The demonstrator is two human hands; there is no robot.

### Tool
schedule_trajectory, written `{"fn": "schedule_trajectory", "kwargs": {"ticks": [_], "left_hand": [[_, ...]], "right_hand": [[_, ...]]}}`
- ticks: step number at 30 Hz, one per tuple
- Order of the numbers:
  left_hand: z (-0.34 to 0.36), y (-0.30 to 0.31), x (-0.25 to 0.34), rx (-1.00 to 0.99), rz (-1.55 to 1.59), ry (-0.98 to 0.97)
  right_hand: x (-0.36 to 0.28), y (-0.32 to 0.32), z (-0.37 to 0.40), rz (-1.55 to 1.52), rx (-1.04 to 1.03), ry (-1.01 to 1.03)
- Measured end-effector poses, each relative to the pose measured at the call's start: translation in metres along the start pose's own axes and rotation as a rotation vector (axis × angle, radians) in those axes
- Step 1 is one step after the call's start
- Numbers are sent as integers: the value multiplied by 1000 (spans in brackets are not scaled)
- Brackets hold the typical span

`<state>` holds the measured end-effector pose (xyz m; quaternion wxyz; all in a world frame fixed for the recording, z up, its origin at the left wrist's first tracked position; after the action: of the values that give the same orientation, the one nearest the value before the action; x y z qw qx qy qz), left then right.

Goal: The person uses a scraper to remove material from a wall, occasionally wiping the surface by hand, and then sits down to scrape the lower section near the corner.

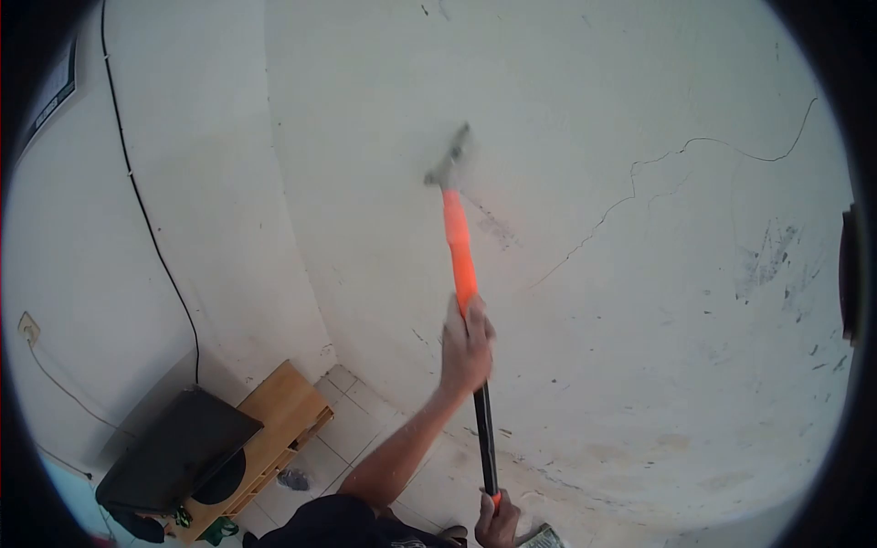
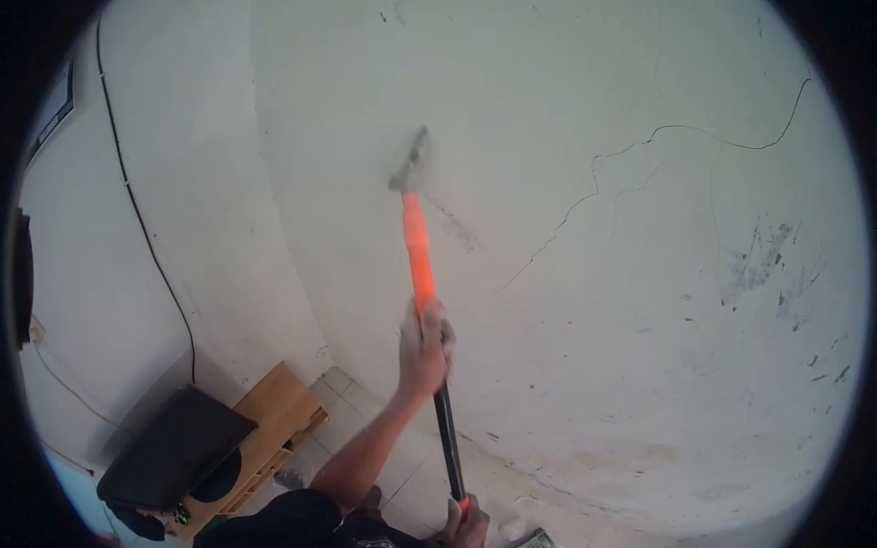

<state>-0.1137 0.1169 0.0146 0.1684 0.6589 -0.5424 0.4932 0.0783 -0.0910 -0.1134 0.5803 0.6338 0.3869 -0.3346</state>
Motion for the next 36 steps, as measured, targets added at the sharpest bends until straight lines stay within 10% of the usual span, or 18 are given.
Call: {"fn": "schedule_trajectory", "kwargs": {"ticks": [19,20,21,23,36], "left_hand": [[-24,14,35,30,81,87],[-16,9,31,-6,87,106],[-11,6,34,-37,97,128],[-22,11,42,-41,82,125],[-37,-4,59,-28,244,85]], "right_hand": [[-38,13,3,46,-80,-104],[-35,11,17,440,306,495],[-39,15,16,449,299,502],[-35,15,13,34,-52,-63],[-84,57,-3,136,-23,-66]]}}
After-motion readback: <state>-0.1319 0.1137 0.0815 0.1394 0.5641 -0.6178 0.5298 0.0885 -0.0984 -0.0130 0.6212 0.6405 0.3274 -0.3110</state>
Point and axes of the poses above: each hand's wrist, its own z-axis away from the middle knuckle, its own y-axis out of the back of the hand, x = y × z, the point moved 3 cm from there along -z, towards the middle knuckle, and after that the axes turned 9 degrees about -y, right-handed, at the moved point
